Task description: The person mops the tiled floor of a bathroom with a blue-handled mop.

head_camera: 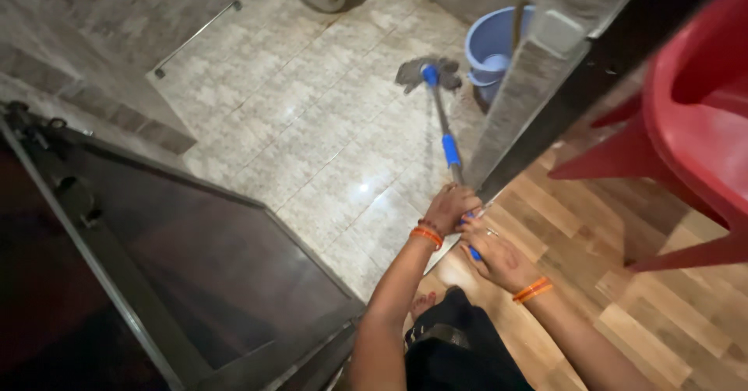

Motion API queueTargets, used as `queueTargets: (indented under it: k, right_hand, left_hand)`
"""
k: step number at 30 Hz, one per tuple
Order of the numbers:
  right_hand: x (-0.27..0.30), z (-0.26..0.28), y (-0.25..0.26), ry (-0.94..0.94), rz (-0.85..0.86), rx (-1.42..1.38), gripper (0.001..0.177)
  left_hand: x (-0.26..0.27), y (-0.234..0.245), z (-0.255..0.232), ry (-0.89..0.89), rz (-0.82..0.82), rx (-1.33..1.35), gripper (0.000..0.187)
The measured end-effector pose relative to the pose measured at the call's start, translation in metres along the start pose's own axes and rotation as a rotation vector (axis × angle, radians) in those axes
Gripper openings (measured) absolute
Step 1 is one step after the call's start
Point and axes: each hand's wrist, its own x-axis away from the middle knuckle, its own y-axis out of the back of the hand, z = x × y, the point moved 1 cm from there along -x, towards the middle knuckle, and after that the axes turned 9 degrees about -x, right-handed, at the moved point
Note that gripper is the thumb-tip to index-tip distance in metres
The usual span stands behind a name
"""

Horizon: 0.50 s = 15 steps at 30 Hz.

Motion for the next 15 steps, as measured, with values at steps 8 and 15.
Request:
queueTargets:
  k: [8, 15]
  right_hand:
    - [0.015, -0.061, -0.087, -0.067, 0.099, 0.030, 0.029]
    - [0.076, 0.040, -0.013, 0.034, 0.435, 0.057, 0.029]
  left_hand:
    - [0.052, -0.048, 0.039, 0.161, -0.006, 0.052, 0.032]
    - [0.094, -0.041, -0.085, 0.161, -0.098, -0.102, 0.021]
